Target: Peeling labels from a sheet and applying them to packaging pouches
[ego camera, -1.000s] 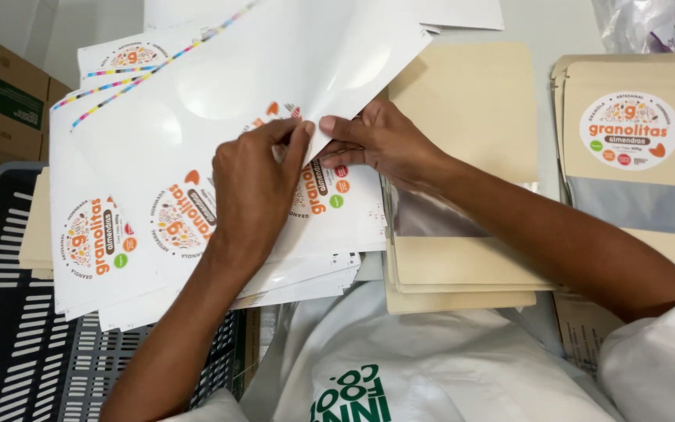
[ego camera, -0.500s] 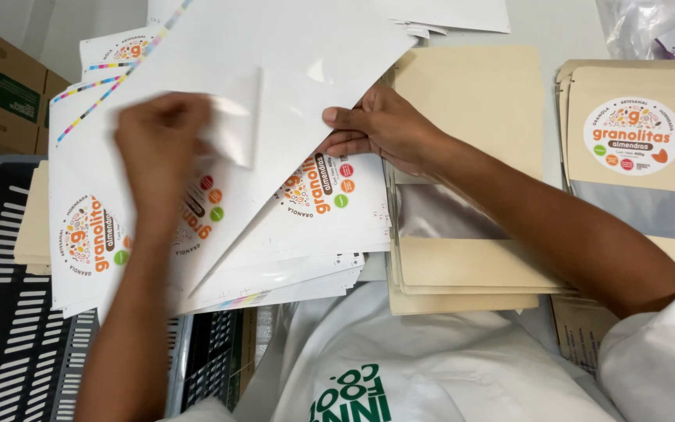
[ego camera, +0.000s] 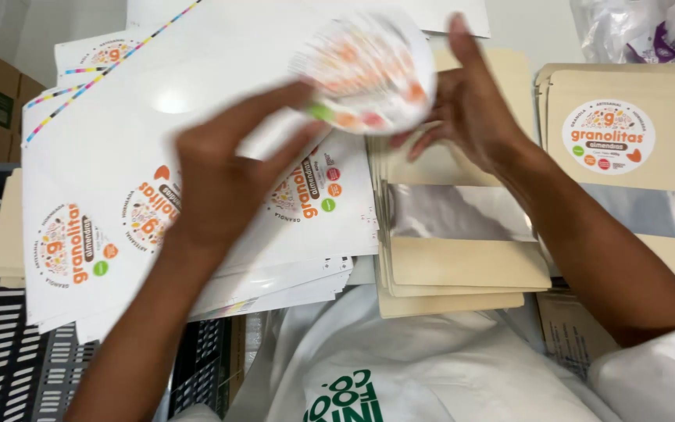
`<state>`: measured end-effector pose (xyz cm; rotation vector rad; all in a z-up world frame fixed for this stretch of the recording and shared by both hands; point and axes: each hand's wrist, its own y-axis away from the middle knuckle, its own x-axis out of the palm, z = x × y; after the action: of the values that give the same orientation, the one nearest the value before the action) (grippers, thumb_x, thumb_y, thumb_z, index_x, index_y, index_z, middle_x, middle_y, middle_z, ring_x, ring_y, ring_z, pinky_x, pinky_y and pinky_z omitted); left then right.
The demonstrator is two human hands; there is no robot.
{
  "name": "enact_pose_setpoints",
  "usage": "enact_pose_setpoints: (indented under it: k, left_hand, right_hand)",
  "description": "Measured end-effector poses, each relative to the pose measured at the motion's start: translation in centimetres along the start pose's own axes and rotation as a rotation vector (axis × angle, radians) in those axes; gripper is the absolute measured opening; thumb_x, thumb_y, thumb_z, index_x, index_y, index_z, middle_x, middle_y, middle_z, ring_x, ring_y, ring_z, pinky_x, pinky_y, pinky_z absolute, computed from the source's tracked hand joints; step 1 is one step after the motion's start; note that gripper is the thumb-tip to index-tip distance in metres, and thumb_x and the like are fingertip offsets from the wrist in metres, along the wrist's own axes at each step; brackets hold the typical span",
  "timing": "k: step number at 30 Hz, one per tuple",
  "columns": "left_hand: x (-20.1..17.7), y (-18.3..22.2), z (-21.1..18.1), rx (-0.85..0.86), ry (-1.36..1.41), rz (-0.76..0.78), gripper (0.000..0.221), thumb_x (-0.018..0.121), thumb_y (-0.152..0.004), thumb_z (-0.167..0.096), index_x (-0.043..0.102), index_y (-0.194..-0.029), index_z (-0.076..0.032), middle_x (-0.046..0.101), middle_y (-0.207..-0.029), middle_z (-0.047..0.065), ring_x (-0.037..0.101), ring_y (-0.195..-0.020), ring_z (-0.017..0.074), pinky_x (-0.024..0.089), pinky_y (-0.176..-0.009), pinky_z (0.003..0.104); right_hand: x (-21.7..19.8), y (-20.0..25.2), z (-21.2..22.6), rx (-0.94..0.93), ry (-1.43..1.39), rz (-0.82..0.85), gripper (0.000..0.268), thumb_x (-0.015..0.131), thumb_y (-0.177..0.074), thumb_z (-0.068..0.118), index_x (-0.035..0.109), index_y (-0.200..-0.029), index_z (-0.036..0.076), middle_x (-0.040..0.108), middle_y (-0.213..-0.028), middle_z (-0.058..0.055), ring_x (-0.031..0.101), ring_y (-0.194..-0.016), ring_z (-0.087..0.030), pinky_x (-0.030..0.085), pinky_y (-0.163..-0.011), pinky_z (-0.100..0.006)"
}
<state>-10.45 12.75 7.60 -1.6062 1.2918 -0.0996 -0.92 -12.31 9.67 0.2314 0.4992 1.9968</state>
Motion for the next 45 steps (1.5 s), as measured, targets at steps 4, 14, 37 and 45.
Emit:
enact_pose_setpoints:
  k: [4,14,37,45]
  left_hand:
    - [6.5,0.4,-0.8,0.146,0.222,0.223,0.036,0.079,-0.099,-0.012,0.066,-0.130,0.000,0.071,-0.131,0.017,0.072,-0.121,0.0278,0.058,-0.108,0.039]
    - [15.3,-0.1,2.2,0.147,0.155,0.481,0.036,0.064,-0.104,-0.027,0.066,-0.132,-0.005,0.070,-0.130,0.016,0.069,-0.117,0.0296,0.055,-0.098,0.043]
    - [20.6,-6.3,7.8,0.278,-0.586,0.327,0.040,0.083,-0.079,-0.042,0.070,-0.100,-0.011,0.074,-0.103,0.006,0.053,-0.105,0.0285,0.037,-0.084,0.048]
    - [14.3,-10.0,3.3,0.085,0.404,0.277,0.017,0.079,-0.092,-0.002,0.064,-0.096,-0.010,0.066,-0.085,-0.002,0.055,-0.074,0.0107,0.045,-0.068,0.027]
  right_hand:
    - [-4.7,2.6,-5.0,-0.314,0.226,-0.417,0.025,0.052,-0.104,0.024,0.058,-0.084,0.009,0.062,-0.075,-0.002,0.060,-0.067,-0.013,0.045,-0.054,-0.024]
    - [-10.3,0.0,-11.1,-0.693,1.181,-0.851,0.041,0.061,-0.113,0.022,0.053,-0.075,0.009,0.048,-0.074,-0.005,0.048,-0.072,-0.025,0.031,-0.056,-0.043]
    - [-6.1,4.5,-11.2,-0.712,1.270,0.082,0.058,0.036,-0.109,0.039,0.035,-0.160,0.013,0.033,-0.167,-0.008,0.023,-0.156,-0.030,0.020,-0.122,-0.050]
    - [-13.4,7.2,-13.8,-0.539,0.990,-0.666,0.057,0.078,-0.095,0.024,0.054,-0.140,0.000,0.047,-0.127,-0.024,0.051,-0.115,-0.036,0.051,-0.076,-0.043]
